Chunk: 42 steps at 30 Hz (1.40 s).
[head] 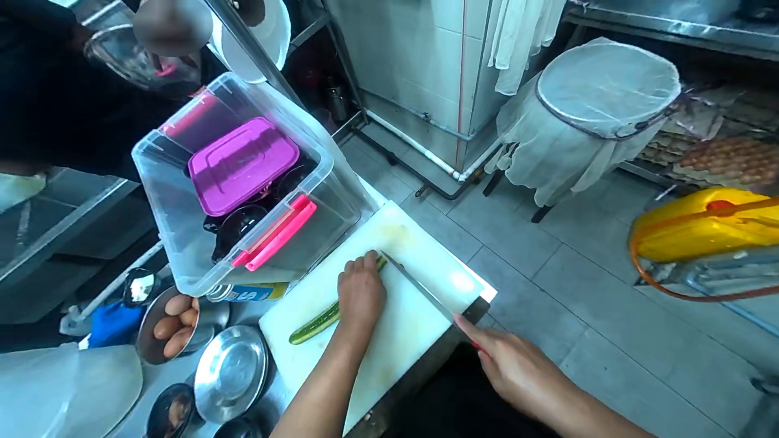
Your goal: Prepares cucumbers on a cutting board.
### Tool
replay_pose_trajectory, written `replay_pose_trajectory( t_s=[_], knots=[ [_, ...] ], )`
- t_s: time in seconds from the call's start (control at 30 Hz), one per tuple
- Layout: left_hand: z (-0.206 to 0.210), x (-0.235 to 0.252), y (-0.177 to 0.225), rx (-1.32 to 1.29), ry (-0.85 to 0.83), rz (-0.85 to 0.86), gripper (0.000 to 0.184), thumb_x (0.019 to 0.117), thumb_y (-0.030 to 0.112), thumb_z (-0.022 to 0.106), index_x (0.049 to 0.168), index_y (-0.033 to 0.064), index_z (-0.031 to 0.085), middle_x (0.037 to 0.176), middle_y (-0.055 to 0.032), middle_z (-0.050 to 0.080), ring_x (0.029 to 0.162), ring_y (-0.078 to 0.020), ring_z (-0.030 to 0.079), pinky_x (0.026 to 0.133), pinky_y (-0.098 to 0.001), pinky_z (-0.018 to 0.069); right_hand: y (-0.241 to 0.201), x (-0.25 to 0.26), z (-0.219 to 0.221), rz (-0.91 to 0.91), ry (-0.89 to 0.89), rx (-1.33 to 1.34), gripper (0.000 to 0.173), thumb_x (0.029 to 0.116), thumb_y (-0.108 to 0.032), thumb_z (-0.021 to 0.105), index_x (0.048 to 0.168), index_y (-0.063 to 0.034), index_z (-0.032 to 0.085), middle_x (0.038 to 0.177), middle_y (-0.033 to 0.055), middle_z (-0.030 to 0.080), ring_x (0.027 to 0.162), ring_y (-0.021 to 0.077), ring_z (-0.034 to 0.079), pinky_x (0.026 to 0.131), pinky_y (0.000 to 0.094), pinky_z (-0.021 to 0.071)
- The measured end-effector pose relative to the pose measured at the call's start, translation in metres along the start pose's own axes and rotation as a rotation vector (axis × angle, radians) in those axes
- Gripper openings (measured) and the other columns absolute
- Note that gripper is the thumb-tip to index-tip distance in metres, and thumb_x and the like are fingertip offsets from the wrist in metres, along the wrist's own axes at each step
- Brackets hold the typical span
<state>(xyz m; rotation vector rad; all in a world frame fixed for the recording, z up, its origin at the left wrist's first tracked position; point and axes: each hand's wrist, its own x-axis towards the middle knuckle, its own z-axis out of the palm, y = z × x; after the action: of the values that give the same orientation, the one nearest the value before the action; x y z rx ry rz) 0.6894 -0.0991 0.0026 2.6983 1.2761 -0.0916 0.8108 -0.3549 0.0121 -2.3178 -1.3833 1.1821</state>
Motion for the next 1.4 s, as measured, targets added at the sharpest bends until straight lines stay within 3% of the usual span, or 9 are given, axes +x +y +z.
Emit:
replay_pose_trajectory(
  t_s=[0.1,0.23,0.43,0.57,0.7,0.83,1.0,1.13,1.4],
  knots=[
    [-0.061,-0.016,-0.014,-0.225,0.197,-0.001,0.045,0.0954,0.015,0.068,0.139,0.0066,0.059,0.120,-0.0173,0.069,0.108,-0.0342,0.068,0.090,-0.0569,0.0566,0.010,-0.004,-0.001,-0.038,0.017,-0.017,0.070,0.0994,-0.014,0.052,0.162,-0.0364,0.030,0.113,0.0175,0.071,0.099,0.0382,0.071,0.083,0.0581,0.0573],
    [-0.124,-0.052,-0.058,-0.776,0.584,-0.056,0.049,0.0899,0.010,0.073,0.136,0.0015,0.057,0.118,-0.0097,0.068,0.103,-0.0164,0.069,0.088,-0.0356,0.0600,0.013,-0.001,-0.010,-0.030,-0.032,-0.007,0.076,0.0980,-0.014,0.054,0.164,-0.0340,0.024,0.113,0.0179,0.072,0.099,0.0388,0.071,0.086,0.0592,0.0564],
    [-0.071,-0.089,-0.104,-1.441,0.677,-0.570,0.052,0.0951,-0.007,0.062,0.142,0.0013,0.042,0.106,-0.0123,0.065,0.080,-0.0192,0.071,0.070,-0.0368,0.0640,0.010,0.006,-0.013,-0.011,-0.062,0.011,0.079,0.0962,-0.012,0.055,0.165,-0.0342,0.023,0.109,0.0179,0.073,0.097,0.0385,0.071,0.087,0.0581,0.0560],
    [-0.012,-0.111,-0.123,-0.955,0.523,-0.720,0.037,0.0882,0.000,0.074,0.123,-0.0067,0.061,0.109,-0.0171,0.066,0.092,-0.0208,0.066,0.079,-0.0374,0.0579,0.007,0.006,-0.014,-0.030,-0.050,-0.024,0.077,0.0969,-0.012,0.054,0.165,-0.0331,0.024,0.110,0.0184,0.072,0.097,0.0386,0.071,0.086,0.0579,0.0562],
    [-0.002,-0.116,-0.096,-0.321,0.374,-0.377,0.034,0.0881,0.027,0.076,0.116,0.0073,0.075,0.141,-0.0269,0.056,0.136,-0.0530,0.043,0.111,-0.0691,0.0336,-0.001,0.004,-0.017,-0.038,-0.040,-0.087,0.074,0.0984,-0.013,0.052,0.164,-0.0350,0.025,0.112,0.0178,0.071,0.097,0.0378,0.071,0.085,0.0573,0.0567],
    [0.028,-0.095,-0.038,-0.207,0.158,0.115,0.034,0.1004,0.041,0.058,0.125,0.0234,0.074,0.138,-0.0051,0.064,0.135,-0.0302,0.054,0.116,-0.0636,0.0359,-0.008,0.001,-0.013,-0.090,0.018,-0.136,0.072,0.0975,-0.014,0.052,0.163,-0.0345,0.030,0.109,0.0161,0.072,0.092,0.0364,0.072,0.079,0.0566,0.0582],
    [0.045,-0.065,-0.021,-0.166,0.145,0.291,0.028,0.1020,0.020,0.052,0.115,0.0158,0.076,0.110,-0.0031,0.074,0.104,-0.0207,0.070,0.090,-0.0422,0.0580,-0.008,-0.002,-0.011,-0.124,0.082,-0.147,0.072,0.0960,-0.013,0.053,0.162,-0.0348,0.033,0.108,0.0141,0.073,0.088,0.0345,0.072,0.075,0.0554,0.0592],
    [0.039,-0.065,-0.031,-0.134,-0.043,0.353,0.039,0.1026,0.039,0.053,0.133,0.0191,0.067,0.129,-0.0040,0.066,0.118,-0.0230,0.063,0.097,-0.0442,0.0538,-0.008,-0.006,-0.011,-0.124,0.089,-0.149,0.072,0.0958,-0.013,0.054,0.161,-0.0354,0.034,0.107,0.0139,0.073,0.088,0.0340,0.072,0.076,0.0551,0.0592],
    [0.049,-0.040,-0.045,-0.215,0.280,0.058,0.024,0.1002,0.024,0.064,0.115,0.0095,0.075,0.127,-0.0103,0.067,0.114,-0.0274,0.066,0.091,-0.0438,0.0591,-0.018,0.001,-0.008,-0.108,0.055,-0.168,0.071,0.0971,-0.014,0.053,0.162,-0.0363,0.033,0.109,0.0142,0.072,0.091,0.0347,0.072,0.077,0.0556,0.0587]
  ],
)
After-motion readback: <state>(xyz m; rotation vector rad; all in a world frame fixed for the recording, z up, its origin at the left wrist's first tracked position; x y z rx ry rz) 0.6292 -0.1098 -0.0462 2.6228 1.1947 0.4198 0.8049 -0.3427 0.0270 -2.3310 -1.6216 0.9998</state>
